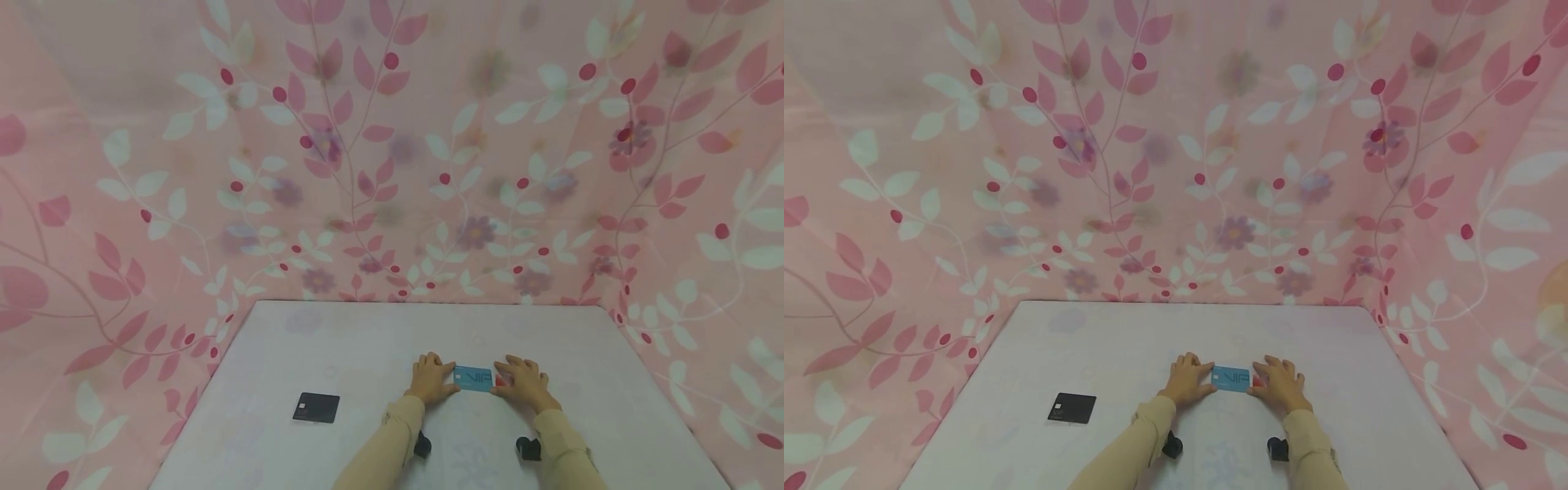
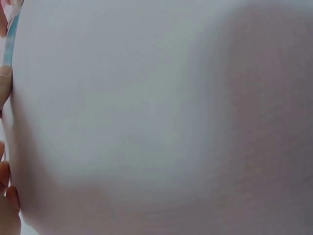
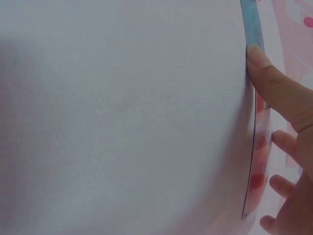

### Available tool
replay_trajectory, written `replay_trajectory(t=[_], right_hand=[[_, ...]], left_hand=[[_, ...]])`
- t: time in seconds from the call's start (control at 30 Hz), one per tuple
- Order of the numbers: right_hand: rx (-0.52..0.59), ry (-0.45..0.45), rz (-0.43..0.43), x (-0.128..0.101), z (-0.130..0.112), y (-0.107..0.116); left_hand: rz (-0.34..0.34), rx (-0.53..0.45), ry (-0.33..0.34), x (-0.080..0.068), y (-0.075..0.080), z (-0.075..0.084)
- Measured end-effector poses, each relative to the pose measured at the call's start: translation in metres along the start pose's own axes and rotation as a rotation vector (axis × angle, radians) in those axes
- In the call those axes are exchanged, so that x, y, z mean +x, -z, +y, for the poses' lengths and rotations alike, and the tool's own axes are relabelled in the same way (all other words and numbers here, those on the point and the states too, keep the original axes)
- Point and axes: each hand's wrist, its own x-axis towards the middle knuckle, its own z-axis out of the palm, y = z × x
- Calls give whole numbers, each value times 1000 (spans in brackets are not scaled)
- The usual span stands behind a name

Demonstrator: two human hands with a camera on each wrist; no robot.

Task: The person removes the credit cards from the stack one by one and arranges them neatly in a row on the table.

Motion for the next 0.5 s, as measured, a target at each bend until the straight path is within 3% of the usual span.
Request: replay_trajectory(t=[0.5], right_hand=[[2,34,55,-3,5,-6]], left_hand=[[8,46,13,1,-5,0]])
